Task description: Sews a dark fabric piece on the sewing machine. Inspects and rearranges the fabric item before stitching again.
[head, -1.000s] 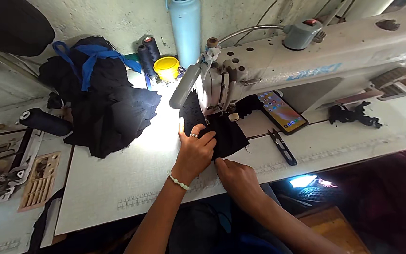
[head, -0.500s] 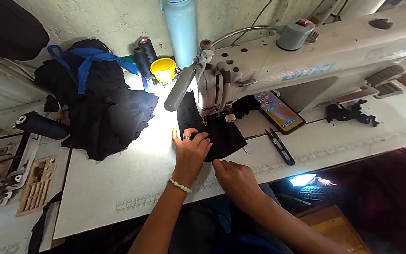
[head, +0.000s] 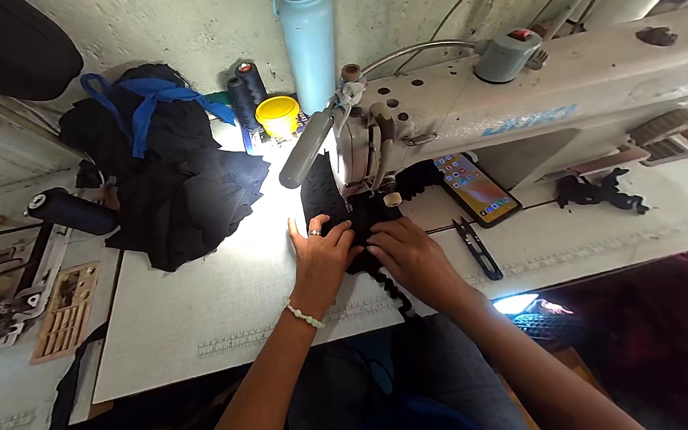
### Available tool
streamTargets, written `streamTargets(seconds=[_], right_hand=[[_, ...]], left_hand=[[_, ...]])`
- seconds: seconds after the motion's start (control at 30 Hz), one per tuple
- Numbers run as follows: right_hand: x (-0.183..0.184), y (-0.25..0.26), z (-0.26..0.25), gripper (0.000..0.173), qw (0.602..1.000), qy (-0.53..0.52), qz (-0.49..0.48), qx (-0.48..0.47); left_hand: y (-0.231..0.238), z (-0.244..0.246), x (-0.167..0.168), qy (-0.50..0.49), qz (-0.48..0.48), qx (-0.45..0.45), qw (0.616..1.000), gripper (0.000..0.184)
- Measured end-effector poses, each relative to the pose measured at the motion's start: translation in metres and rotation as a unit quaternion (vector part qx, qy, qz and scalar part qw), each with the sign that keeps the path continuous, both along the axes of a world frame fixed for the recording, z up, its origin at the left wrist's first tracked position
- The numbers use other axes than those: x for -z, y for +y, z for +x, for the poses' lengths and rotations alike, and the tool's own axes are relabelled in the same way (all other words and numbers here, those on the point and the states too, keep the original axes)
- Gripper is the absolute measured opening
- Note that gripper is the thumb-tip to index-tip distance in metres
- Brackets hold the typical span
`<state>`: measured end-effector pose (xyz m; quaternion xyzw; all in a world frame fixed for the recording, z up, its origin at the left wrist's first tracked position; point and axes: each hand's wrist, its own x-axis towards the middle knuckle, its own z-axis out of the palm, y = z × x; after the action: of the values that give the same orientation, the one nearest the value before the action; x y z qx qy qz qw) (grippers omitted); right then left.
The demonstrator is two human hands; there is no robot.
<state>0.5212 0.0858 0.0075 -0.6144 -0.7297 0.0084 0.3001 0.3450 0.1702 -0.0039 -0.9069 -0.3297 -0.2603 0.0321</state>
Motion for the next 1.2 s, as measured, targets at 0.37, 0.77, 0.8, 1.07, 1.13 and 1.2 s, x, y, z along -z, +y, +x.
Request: streamTargets(seconds=[0.37,0.77,0.8,1.07,1.13,1.2], right_hand=[[0.004,0.029,-0.004,0.027,0.996,0.069,0.006,-0.058],[0.028,0.031,0.011,0.025,0.984,-0.124,0.102,-0.083],[0.027,0.031,0.010,0.024,0.982,-0.133,0.102,-0.083],[0.022,0.035,0.017,0.021,0.975,-0.173,0.096,-0.103],[0.023,0.039,0.020,0.021,0.974,-0.168,0.103,-0.112],[0.023,0.046,0.025,0.021,0.974,-0.157,0.109,-0.119]], left_hand=[[-0.001,-0.001,0.002,-0.006,0.002,0.009,1.000,0.022],[0.003,0.000,0.001,0.011,0.026,0.031,0.999,0.023],[0.003,0.000,0.000,0.016,0.024,0.035,0.999,0.022],[-0.003,0.000,-0.002,0.029,0.034,0.003,0.999,0.023],[-0.001,0.000,-0.002,0.029,0.021,-0.002,0.999,0.025],[0.005,0.001,-0.001,0.027,0.009,-0.004,1.000,0.026]])
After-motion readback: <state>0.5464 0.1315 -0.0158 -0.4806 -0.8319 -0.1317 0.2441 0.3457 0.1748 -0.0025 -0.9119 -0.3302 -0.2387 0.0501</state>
